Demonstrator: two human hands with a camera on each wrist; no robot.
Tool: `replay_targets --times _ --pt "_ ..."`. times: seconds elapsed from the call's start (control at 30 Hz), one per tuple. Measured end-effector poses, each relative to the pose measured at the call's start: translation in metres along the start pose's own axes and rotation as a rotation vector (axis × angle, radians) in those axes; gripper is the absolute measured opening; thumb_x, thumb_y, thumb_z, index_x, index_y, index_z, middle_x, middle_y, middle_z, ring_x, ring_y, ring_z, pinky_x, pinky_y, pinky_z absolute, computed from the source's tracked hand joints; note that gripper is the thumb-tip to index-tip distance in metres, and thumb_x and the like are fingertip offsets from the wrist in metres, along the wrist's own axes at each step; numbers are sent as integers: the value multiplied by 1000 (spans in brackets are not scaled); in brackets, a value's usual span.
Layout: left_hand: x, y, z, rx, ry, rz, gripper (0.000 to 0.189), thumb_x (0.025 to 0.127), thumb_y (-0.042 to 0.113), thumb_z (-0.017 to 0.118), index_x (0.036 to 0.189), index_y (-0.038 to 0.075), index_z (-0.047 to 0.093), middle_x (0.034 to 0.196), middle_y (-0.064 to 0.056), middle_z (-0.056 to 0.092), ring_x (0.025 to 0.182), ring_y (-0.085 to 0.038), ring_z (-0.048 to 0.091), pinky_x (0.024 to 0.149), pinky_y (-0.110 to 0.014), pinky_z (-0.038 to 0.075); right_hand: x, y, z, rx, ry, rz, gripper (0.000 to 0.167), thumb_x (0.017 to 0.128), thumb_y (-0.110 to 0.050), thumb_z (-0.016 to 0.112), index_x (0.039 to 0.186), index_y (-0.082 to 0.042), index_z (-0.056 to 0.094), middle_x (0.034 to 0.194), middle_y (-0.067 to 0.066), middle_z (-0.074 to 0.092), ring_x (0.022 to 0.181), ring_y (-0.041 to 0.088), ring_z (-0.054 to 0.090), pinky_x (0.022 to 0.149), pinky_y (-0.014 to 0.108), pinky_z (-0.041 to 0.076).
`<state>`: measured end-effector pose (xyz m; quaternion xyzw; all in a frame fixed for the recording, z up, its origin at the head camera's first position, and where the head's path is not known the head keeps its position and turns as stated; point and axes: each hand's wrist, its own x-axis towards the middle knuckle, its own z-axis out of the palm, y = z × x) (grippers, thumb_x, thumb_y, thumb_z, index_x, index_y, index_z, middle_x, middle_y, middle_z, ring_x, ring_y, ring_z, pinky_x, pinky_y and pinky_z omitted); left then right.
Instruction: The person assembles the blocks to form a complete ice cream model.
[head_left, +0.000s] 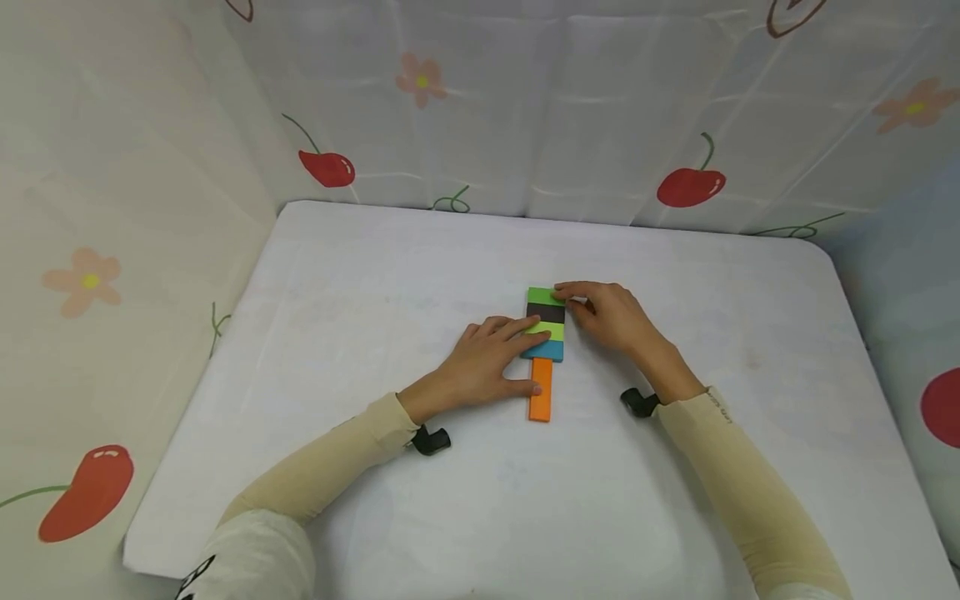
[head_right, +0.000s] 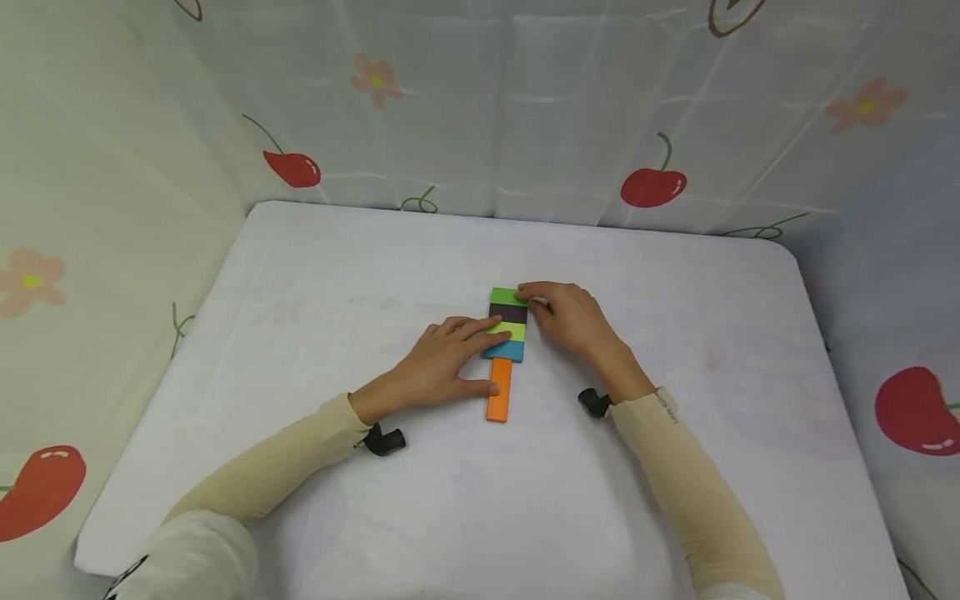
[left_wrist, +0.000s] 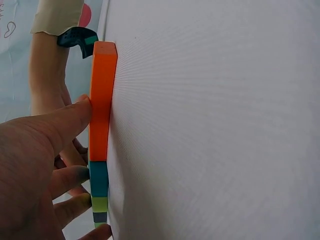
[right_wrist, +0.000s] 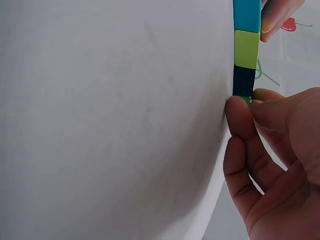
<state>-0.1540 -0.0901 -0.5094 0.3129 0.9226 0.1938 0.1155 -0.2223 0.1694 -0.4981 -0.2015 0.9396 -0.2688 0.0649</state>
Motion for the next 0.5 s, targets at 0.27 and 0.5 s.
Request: replay_targets --times 0.27,0.5 --pt "0 -2 0 -7 -7 2 83 97 66 70 167 36 39 180 6 27 159 -26 33 116 -53 38 -14 -2 -4 7 21 -17 34 108 -16 65 141 -13 70 149 10 69 119 32 72 103 52 59" --pt "0 -2 1 -39 -19 15 80 98 62 72 166 32 42 179 2 30 162 -28 26 119 -55 37 -40 5 -11 10 55 -25 34 106 -18 68 140 -14 71 134 11 75 100 28 71 90 49 60"
